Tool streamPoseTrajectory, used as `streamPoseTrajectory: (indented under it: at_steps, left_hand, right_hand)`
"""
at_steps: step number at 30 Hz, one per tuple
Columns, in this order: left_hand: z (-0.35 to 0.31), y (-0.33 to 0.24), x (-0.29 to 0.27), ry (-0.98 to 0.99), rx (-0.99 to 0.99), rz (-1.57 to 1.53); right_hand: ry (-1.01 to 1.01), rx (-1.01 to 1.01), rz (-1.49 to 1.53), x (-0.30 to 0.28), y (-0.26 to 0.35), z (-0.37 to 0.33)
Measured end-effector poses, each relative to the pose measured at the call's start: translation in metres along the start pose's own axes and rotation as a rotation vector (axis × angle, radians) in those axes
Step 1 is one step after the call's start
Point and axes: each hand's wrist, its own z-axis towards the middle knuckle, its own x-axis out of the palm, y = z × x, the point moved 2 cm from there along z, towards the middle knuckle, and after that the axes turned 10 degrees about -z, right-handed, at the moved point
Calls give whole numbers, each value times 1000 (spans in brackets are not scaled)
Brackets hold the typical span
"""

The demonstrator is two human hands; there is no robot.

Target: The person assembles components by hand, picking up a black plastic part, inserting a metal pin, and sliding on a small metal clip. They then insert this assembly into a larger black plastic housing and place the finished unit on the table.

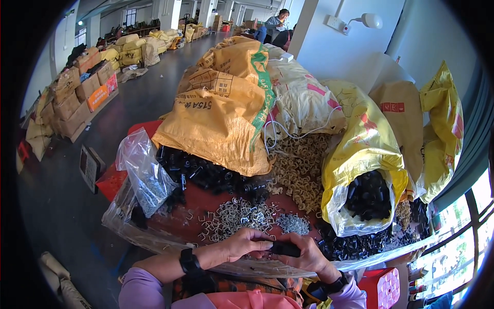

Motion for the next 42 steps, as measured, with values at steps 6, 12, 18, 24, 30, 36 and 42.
streamPoseTrajectory:
  at_steps: [6,12,18,24,30,36,42]
  left_hand:
    - [-1,2,2,26,-3,61]
    - [-3,-1,0,0,-27,48]
    - [-2,-10,2,40,-52,145]
    - [1,-10,6,9,-61,66]
    - [4,-3,10,63,62,-30]
    - [-1,-20,23,-13,229,-25]
    - [1,-4,20,-39,137,-137]
  right_hand:
    - [30,8,33,6,-4,-4]
    - [-68,72,96,24,-8,-11]
    - [-30,154,245,32,-12,-9]
    - [-77,-151,39,19,-4,0]
    - [93,-260,198,21,-4,4]
    - [17,-257,174,21,-17,12]
    - [-242,-151,366,29,-23,13]
